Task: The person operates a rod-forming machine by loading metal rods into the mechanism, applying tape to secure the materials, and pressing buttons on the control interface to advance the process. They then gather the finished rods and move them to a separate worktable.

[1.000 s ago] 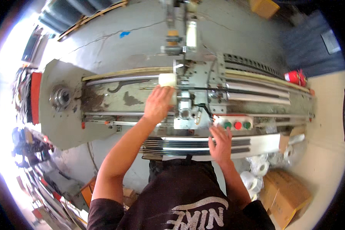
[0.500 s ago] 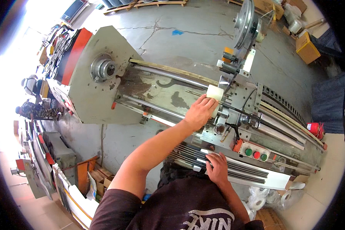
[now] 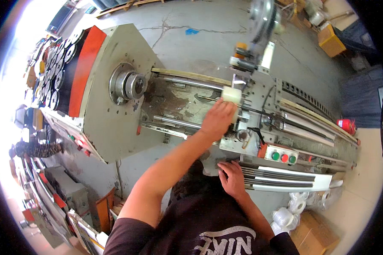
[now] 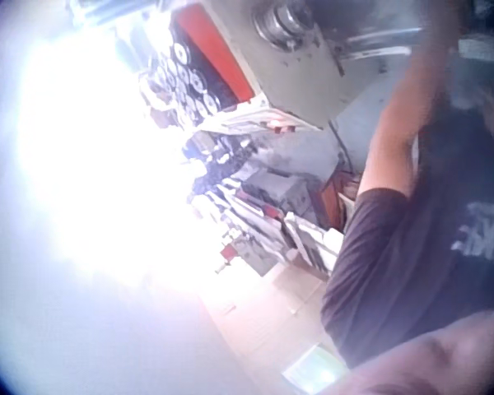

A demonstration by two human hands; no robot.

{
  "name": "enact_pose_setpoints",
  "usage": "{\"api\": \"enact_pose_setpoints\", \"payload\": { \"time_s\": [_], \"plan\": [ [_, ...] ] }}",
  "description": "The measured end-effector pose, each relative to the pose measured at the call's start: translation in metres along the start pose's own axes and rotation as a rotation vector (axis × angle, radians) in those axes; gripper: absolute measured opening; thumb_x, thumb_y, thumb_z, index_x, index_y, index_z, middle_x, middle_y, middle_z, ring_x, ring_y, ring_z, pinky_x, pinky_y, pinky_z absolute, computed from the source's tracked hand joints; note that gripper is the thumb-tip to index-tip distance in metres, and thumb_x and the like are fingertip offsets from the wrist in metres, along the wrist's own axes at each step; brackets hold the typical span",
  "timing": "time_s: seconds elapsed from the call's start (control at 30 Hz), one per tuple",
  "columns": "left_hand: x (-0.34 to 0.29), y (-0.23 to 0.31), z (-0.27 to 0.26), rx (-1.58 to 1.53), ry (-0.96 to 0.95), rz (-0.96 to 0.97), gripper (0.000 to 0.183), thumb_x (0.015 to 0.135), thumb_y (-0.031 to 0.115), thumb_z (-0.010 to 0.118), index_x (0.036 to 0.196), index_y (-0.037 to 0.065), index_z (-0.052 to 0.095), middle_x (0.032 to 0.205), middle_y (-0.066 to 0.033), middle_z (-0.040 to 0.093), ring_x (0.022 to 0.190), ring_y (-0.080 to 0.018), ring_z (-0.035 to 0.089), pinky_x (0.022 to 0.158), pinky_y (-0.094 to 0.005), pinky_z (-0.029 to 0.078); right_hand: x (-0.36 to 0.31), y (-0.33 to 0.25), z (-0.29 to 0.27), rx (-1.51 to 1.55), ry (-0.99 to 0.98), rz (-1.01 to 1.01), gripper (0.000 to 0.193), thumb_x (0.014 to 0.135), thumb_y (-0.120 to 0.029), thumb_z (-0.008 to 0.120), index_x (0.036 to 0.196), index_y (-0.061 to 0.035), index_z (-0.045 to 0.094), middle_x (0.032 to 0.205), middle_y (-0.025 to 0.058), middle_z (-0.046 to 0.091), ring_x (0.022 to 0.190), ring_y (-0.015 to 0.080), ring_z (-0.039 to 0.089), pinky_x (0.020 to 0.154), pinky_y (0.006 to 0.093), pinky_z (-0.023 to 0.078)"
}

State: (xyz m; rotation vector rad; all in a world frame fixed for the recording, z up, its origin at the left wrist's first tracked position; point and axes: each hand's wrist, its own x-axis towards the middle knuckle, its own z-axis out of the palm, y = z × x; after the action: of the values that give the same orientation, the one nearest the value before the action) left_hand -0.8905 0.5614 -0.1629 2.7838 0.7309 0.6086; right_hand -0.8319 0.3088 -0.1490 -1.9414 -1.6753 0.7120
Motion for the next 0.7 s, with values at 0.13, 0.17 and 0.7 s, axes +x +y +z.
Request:
{"api": "enact_pose_setpoints", "payload": {
  "time_s": [0.13,0.17,0.7],
  "plan": [
    [-0.028,-0.058,-0.027,-0.112,0.026,-0.074,0.05,0.08,0.004,0.068,0.13,0.003,0.062,0.123,-0.0161,0.066,0.119,-0.0373,0.062,0.117,-0.0506,0.044,0.024,-0.033,0.006,0.017,0.07,-0.007,0.029,0.095,-0.012,0.068,0.122,-0.0054,0.07,0.121,0.013,0.073,0.112,0.035,0.067,0.111,0.0512,0.046],
    [-0.033,-0.07,-0.046,-0.177,0.024,-0.114,0.053,0.076,0.003,0.072,0.128,0.004,0.062,0.121,-0.0172,0.068,0.116,-0.0383,0.064,0.114,-0.0513,0.046,0.029,-0.042,0.006,0.019,0.072,0.013,0.029,0.094,-0.012,0.068,0.123,-0.0054,0.07,0.122,0.0127,0.073,0.113,0.035,0.067,0.111,0.0509,0.046],
    [-0.123,-0.226,-0.128,0.109,-0.121,-0.159,0.084,0.075,0.003,0.083,0.152,0.009,0.051,0.144,-0.015,0.058,0.131,-0.0418,0.054,0.117,-0.0513,0.042,0.093,-0.092,-0.006,-0.064,0.017,0.242,0.061,0.095,-0.024,0.068,0.147,0.0024,0.051,0.148,0.0257,0.057,0.138,0.0422,0.054,0.119,0.0529,0.039]
  ]
}}
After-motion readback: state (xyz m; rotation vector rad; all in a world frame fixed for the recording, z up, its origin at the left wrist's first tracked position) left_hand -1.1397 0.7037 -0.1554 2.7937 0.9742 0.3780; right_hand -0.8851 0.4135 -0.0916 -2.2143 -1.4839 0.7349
